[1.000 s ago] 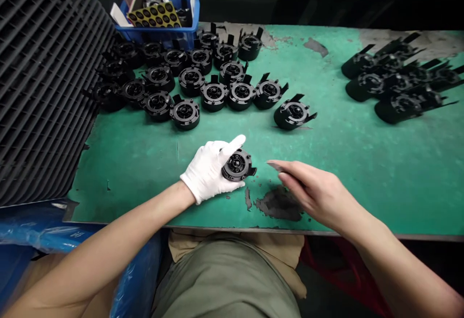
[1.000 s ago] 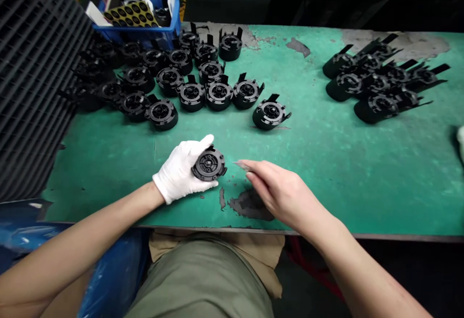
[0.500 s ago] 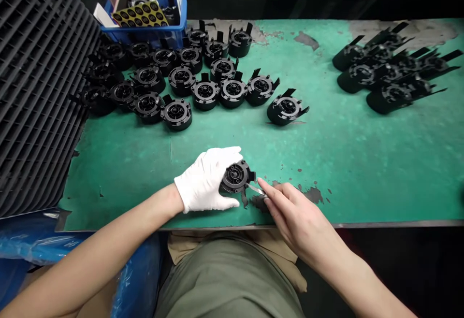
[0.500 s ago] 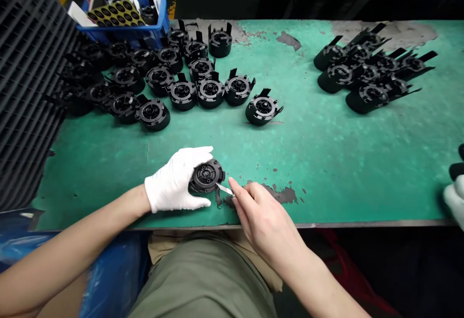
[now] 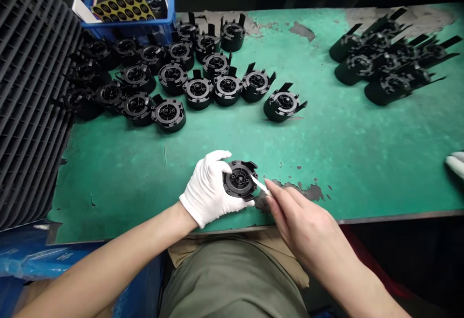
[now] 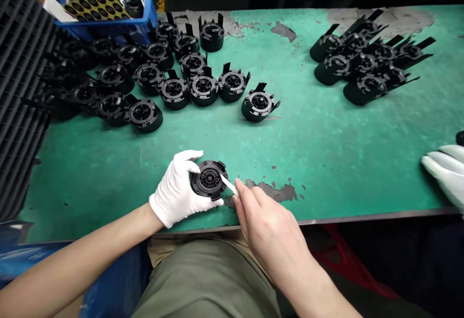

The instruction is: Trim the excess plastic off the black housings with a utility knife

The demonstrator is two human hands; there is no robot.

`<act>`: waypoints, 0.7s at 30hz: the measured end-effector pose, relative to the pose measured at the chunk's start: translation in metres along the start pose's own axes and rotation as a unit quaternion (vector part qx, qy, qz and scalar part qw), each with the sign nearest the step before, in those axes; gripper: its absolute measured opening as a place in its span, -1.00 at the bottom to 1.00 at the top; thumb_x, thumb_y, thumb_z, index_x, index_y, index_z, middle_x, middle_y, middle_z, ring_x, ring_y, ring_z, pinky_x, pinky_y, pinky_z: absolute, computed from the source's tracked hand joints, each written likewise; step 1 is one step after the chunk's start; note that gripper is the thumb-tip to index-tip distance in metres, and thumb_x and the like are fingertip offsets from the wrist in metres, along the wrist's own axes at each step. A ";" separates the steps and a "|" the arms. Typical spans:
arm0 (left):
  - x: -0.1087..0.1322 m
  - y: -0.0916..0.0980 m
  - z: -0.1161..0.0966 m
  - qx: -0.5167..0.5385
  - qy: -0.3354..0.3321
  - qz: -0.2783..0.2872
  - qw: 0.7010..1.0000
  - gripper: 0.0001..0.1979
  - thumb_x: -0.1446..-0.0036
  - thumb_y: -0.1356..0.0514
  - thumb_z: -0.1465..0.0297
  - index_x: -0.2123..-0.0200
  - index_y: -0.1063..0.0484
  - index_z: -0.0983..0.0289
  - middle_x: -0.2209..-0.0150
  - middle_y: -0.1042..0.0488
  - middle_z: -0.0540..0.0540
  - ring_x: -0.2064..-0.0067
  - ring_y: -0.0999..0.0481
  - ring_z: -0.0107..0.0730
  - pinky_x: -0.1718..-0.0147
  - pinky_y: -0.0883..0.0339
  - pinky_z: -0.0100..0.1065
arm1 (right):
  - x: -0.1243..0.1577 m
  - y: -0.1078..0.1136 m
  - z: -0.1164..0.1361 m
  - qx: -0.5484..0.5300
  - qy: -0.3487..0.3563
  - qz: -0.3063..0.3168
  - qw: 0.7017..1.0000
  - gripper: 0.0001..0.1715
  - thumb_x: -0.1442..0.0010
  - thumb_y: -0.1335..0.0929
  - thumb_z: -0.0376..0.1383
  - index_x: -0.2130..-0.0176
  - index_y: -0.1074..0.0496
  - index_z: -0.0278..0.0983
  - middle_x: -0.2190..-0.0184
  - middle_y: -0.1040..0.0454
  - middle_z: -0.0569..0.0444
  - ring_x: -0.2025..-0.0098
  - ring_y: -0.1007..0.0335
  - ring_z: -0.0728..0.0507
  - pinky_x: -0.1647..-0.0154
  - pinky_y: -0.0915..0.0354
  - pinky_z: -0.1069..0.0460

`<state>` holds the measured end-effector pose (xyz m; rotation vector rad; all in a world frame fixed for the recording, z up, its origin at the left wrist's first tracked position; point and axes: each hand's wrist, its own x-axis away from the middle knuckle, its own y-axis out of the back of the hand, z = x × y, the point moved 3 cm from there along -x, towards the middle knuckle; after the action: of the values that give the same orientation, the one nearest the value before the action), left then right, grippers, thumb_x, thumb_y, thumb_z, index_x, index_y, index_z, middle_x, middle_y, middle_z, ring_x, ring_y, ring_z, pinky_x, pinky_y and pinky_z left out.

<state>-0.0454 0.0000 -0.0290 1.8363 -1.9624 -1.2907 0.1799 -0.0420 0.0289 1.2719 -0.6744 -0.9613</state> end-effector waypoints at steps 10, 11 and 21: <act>-0.008 -0.002 -0.001 0.046 0.019 0.023 0.998 -0.19 0.08 -0.60 -0.02 -0.02 -0.22 0.14 -0.06 -0.61 0.24 -0.01 -0.74 0.06 0.03 -0.64 0.03 | -0.008 0.001 0.000 0.056 0.027 0.022 0.998 -0.60 -0.65 -0.22 -0.25 -0.25 -0.50 -0.34 0.24 -0.57 0.04 0.43 -0.47 -0.04 0.46 -0.21 -0.01; -0.008 -0.002 -0.002 0.043 0.022 0.024 0.999 -0.20 0.09 -0.60 0.00 -0.01 -0.22 0.14 -0.06 -0.61 0.24 -0.01 -0.74 0.06 0.04 -0.64 0.03 | -0.009 0.002 0.000 0.065 0.025 0.027 0.997 -0.60 -0.64 -0.21 -0.25 -0.24 -0.50 -0.33 0.23 -0.58 0.03 0.44 -0.46 -0.05 0.47 -0.19 -0.03; -0.010 -0.003 -0.003 0.037 0.069 0.047 0.996 -0.29 0.16 -0.59 0.09 0.06 -0.30 0.14 -0.03 -0.61 0.21 0.00 -0.73 0.06 0.03 -0.63 0.03 | -0.008 0.005 0.000 0.130 0.035 0.064 0.989 -0.61 -0.55 -0.25 -0.35 -0.25 -0.48 -0.33 0.32 -0.48 0.07 0.43 -0.42 -0.10 0.49 -0.10 -0.08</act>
<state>-0.0389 0.0083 -0.0253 1.7905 -2.0198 -1.0482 0.1770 -0.0350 0.0341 1.4660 -0.8349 -0.7365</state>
